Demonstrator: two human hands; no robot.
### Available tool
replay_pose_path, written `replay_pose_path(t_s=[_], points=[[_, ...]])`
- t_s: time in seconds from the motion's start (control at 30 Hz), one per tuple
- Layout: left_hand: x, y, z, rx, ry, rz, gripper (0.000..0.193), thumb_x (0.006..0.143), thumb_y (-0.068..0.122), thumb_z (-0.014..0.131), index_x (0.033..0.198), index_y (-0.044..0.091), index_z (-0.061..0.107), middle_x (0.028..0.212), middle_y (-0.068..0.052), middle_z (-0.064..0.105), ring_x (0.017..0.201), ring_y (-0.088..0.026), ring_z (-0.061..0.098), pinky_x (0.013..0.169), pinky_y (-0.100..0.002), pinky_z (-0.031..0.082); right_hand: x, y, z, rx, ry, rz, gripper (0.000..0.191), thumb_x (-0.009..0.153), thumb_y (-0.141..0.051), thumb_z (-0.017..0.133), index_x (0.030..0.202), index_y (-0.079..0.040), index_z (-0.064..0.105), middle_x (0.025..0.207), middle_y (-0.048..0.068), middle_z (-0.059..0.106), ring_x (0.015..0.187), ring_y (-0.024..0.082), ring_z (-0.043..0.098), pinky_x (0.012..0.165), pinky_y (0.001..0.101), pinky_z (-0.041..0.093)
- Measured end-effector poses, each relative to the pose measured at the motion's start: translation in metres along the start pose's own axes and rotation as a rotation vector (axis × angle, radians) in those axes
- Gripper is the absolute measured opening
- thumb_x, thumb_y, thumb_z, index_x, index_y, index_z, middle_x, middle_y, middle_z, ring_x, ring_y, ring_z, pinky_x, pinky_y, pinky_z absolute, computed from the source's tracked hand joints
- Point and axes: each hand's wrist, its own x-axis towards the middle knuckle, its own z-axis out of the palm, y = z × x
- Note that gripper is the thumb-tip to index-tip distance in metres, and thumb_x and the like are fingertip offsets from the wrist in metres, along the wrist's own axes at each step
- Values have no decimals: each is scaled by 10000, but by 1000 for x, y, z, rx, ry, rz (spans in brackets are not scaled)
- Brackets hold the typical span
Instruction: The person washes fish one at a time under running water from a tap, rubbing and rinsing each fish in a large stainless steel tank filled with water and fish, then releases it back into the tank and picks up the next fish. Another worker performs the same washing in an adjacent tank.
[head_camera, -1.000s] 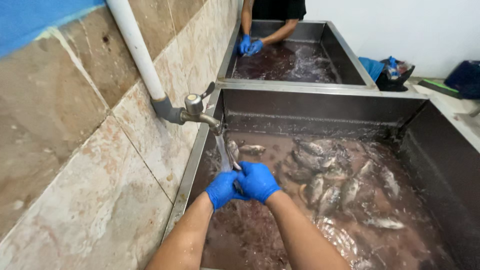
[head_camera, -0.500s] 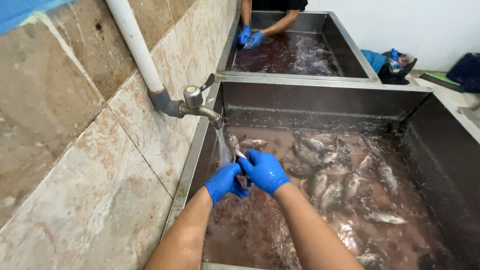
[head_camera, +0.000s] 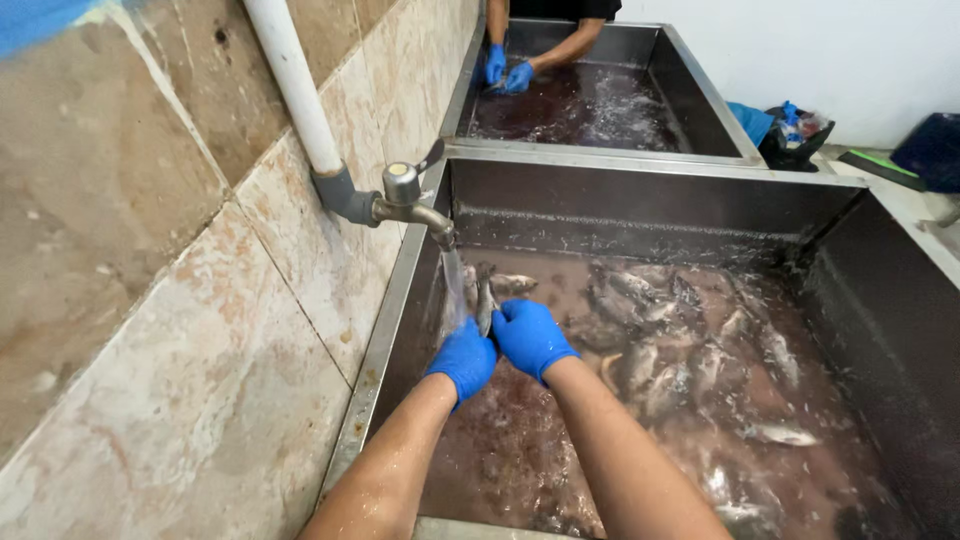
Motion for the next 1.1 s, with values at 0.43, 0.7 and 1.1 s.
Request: replay_pose_path(t_s=[0.43,0.7,1.1], points=[[0,-17,-4,-331,-113,72,308,915,324,528,970,69,693,828,-139,710,763,-252,662,655,-432,482,7,28,4,212,-201,38,369,893,-344,673,952,10,762,859,182,775,771,262,755,767,401,585],[28,-34,11,-1009,-147,-139,392,971,457,428,855,158,652,676,-37,610,444,-149,438,405,-312,333,-2,22,10,513,-89,-185,446,949,-211,630,1343,-8,580,1222,157,740,1085,148,681,944,342,544],[20,-8,-7,-829,30,31,381,1012,379,516,850,42,592,660,-38,540,534,-156,497,405,-363,364,-35,-48,-26,-113,321,-462,283,790,-154,787,1055,-98,707,1449,166,580,1059,411,653,904,487,517]])
